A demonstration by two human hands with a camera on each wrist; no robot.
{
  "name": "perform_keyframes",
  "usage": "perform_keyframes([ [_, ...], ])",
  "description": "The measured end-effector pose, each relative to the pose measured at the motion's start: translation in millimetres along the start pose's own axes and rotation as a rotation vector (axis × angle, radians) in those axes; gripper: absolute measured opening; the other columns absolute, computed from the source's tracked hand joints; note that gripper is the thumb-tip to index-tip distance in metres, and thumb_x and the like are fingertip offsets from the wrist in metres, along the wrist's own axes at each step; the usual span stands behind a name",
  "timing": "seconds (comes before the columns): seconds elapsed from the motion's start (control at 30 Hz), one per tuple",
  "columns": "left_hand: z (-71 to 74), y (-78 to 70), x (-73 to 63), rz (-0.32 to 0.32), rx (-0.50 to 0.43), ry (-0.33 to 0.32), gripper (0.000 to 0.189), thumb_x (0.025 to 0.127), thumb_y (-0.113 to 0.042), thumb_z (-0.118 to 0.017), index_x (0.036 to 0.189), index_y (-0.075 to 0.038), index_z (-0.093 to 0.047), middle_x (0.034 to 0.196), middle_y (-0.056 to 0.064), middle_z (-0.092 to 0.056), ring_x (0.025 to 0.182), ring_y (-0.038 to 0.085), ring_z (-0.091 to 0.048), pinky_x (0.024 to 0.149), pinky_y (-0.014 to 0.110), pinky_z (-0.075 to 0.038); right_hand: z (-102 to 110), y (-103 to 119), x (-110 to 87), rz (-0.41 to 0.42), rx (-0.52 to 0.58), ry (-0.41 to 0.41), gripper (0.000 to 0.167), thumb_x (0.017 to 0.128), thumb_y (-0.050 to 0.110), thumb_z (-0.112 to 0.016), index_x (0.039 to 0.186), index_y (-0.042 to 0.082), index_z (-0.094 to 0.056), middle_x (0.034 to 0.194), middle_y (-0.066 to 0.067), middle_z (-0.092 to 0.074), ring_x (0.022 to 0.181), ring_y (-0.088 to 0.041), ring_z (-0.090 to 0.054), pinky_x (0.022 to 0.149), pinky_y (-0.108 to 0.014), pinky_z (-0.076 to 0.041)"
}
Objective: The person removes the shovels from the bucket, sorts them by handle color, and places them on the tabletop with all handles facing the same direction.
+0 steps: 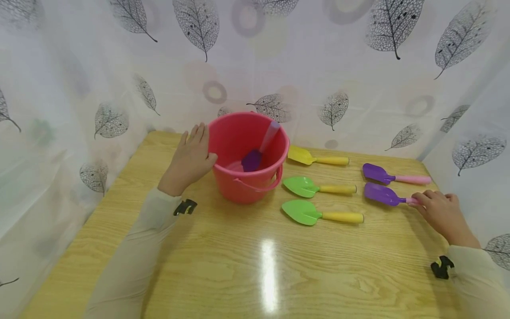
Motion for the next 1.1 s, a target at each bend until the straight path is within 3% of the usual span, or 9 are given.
perform_keyframes([
  [0.4,-2.3,0.7,-0.5,0.005,-0.001,-0.014,0.069,0.091,-0.027,-0.038,0.145,0.011,-0.016,0.154,0.027,-0.015,0.144,0.041,-0.011,0.118,0.055,-0.009,-5.7,-3.4,0.6,0.037,-0.018,0.004,0.014,0.079,0.009,-0.069,0.092,0.008,-0.063,0.082,-0.018,-0.064,0.072,-0.037,-0.058,0.068,-0.058,-0.035],
  [1.1,-2.7,0.6,-0.9,0.004,-0.017,-0.020,0.069,0.092,-0.027,-0.038,0.145,0.011,-0.016,0.154,0.027,-0.015,0.144,0.041,-0.011,0.117,0.056,-0.010,-7.7,-10.0,6.7,0.048,-0.002,0.079,0.012,0.085,0.014,-0.064,0.096,0.008,-0.061,0.085,-0.019,-0.064,0.075,-0.039,-0.059,0.067,-0.058,-0.037],
])
Point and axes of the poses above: each hand's wrist, its own x-axis towards the middle knuckle, its own z-axis out of the back of the hand, y = z × x, the point moved 2 cm from there along x, towards the middle knuckle
